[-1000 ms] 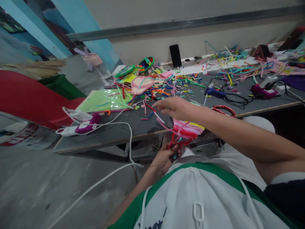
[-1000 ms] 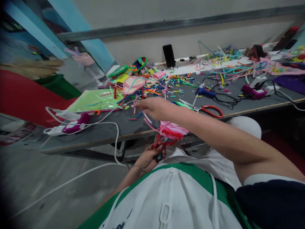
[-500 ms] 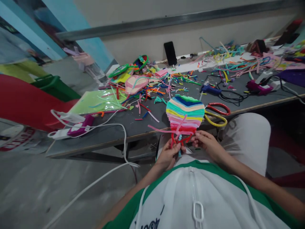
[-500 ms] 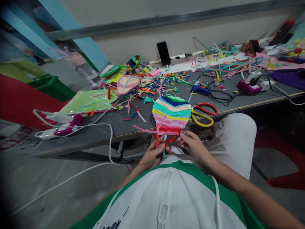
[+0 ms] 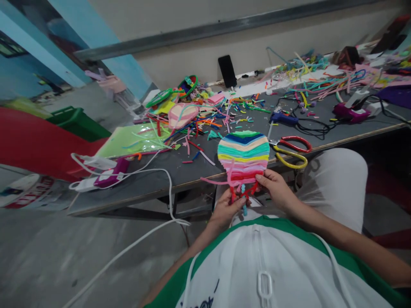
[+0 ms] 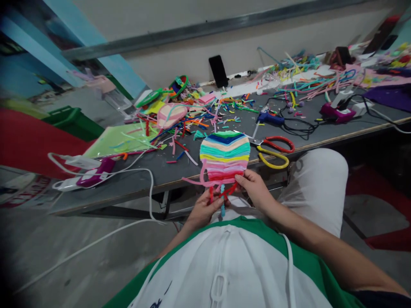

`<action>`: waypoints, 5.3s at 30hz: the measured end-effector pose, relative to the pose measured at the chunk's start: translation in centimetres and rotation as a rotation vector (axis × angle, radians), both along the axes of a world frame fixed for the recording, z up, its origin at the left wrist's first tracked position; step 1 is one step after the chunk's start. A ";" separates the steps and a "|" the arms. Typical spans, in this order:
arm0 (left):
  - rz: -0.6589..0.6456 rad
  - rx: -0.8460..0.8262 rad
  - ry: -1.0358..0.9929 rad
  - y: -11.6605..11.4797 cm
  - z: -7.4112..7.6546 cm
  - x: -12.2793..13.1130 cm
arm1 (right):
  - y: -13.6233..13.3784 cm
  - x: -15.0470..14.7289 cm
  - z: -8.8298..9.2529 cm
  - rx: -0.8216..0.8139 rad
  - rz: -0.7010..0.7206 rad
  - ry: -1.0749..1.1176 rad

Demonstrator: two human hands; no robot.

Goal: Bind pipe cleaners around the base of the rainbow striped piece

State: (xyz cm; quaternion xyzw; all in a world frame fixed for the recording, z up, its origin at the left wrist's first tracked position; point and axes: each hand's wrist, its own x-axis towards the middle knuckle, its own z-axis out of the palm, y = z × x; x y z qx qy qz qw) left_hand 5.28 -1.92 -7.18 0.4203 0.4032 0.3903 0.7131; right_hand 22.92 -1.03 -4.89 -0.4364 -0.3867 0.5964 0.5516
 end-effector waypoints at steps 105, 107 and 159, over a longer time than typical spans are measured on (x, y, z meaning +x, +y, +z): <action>-0.295 0.980 0.797 5.5 10.3 4.0 | -0.2 0.6 -1.7 -0.130 0.219 0.334; -0.229 0.967 0.768 5.5 10.5 3.9 | -0.3 0.6 -1.6 -0.133 0.211 0.327; -0.542 1.268 1.712 4.2 11.8 2.3 | 0.2 0.7 -2.2 -0.211 0.054 0.232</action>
